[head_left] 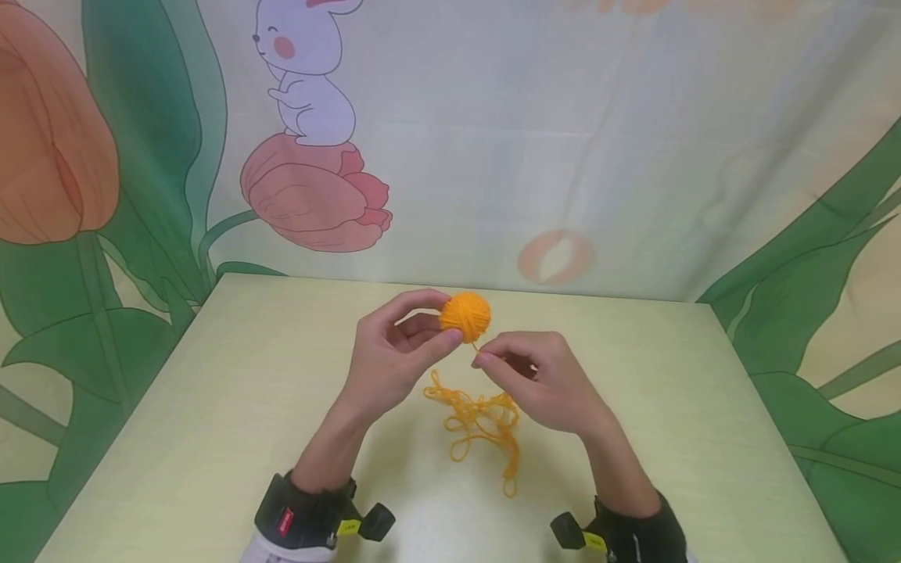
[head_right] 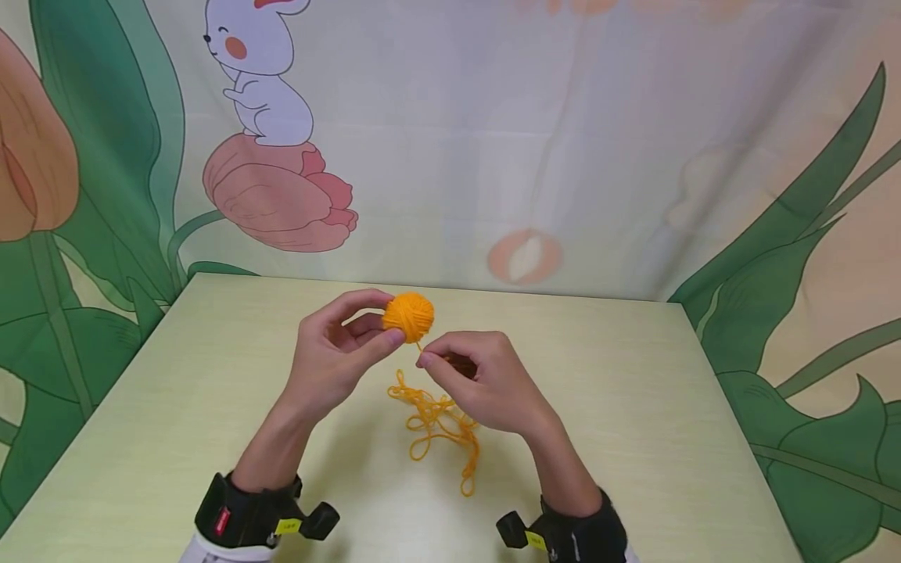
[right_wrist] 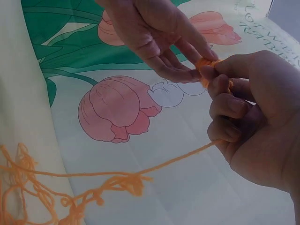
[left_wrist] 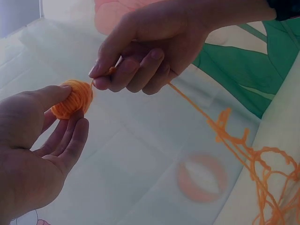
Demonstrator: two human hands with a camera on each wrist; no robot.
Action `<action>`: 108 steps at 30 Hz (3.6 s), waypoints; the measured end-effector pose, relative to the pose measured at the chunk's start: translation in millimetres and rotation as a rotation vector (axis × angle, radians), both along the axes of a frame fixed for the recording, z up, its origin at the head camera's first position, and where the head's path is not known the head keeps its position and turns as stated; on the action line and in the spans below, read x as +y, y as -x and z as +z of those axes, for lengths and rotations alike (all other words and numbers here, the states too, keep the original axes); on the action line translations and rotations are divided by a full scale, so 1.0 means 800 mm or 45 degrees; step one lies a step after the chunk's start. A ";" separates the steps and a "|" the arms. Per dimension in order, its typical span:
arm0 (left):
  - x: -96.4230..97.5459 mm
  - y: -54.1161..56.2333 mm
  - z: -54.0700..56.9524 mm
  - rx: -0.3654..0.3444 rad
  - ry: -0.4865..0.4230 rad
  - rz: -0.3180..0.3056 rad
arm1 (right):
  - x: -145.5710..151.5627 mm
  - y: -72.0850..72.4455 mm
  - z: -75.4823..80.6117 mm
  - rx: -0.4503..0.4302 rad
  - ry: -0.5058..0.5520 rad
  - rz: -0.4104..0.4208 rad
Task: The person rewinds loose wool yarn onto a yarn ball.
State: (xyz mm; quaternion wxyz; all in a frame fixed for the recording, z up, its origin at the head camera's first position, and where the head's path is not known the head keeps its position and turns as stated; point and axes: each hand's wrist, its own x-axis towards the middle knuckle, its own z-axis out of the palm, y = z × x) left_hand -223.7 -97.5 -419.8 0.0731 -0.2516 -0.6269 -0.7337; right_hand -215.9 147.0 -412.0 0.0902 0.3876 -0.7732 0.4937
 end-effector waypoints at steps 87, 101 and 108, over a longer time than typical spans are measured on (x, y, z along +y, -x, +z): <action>0.002 -0.005 0.001 -0.053 -0.024 -0.086 | -0.001 0.006 -0.010 -0.294 -0.085 -0.035; 0.002 -0.003 -0.005 0.050 0.169 -0.035 | 0.003 -0.007 0.000 -0.092 -0.119 0.029; 0.002 -0.004 -0.006 0.090 0.193 -0.003 | 0.001 -0.014 0.003 -0.031 -0.148 0.052</action>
